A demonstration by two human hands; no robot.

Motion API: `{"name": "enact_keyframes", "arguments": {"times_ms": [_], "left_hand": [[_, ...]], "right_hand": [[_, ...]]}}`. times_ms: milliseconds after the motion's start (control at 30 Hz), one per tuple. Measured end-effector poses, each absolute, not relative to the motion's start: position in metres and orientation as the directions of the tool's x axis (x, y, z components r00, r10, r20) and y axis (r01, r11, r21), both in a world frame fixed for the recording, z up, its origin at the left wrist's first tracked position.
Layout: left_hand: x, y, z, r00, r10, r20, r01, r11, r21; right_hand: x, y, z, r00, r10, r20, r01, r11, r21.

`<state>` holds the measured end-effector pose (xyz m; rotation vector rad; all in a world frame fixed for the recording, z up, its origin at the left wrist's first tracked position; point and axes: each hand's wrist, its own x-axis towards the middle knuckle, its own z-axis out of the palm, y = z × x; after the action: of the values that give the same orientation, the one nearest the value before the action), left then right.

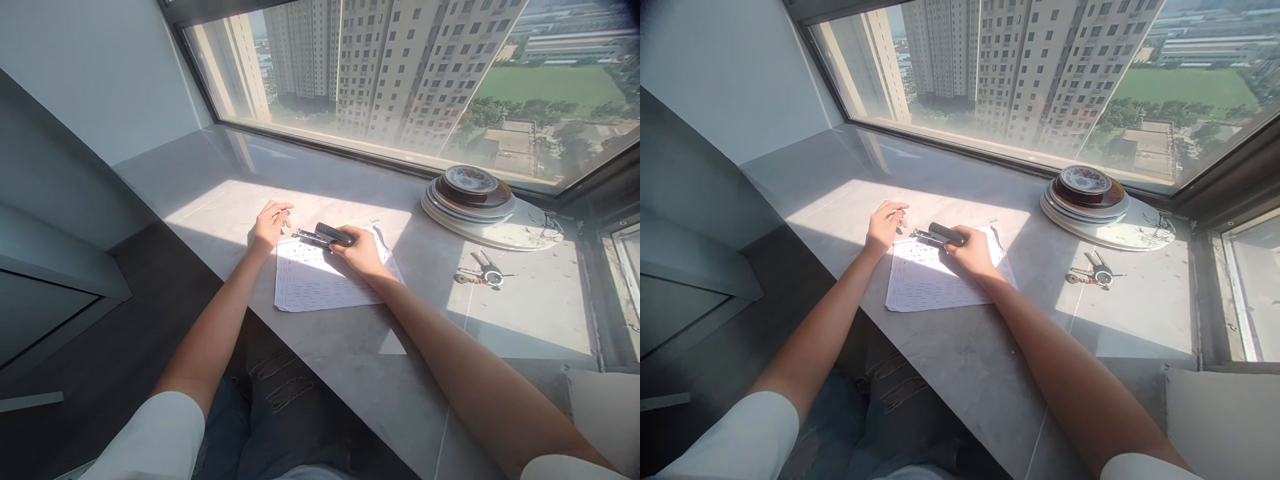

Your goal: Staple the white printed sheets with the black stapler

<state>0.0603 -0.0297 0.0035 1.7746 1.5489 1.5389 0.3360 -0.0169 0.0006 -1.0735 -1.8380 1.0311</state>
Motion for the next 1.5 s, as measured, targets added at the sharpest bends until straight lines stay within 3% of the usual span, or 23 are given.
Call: {"name": "enact_keyframes", "arguments": {"times_ms": [333, 667, 833, 1500], "left_hand": [[0.063, -0.027, -0.002, -0.04, 0.879, 0.475, 0.489, -0.397, 0.776], [0.064, -0.032, -0.002, 0.076, 0.942, 0.326, 0.536, -0.314, 0.783], [0.067, -0.036, 0.004, 0.159, 0.929, 0.334, 0.525, -0.366, 0.768], [0.064, -0.039, 0.007, 0.196, 0.931, 0.307, 0.573, -0.362, 0.735]], "right_hand": [[0.335, -0.016, 0.0, -0.358, 0.914, 0.189, 0.32, 0.31, -0.895], [0.334, -0.019, 0.006, -0.348, 0.919, 0.188, 0.326, 0.307, -0.894], [0.334, -0.018, 0.004, -0.343, 0.92, 0.19, 0.323, 0.305, -0.896], [0.334, -0.015, -0.001, -0.352, 0.913, 0.207, 0.317, 0.324, -0.891]]}}
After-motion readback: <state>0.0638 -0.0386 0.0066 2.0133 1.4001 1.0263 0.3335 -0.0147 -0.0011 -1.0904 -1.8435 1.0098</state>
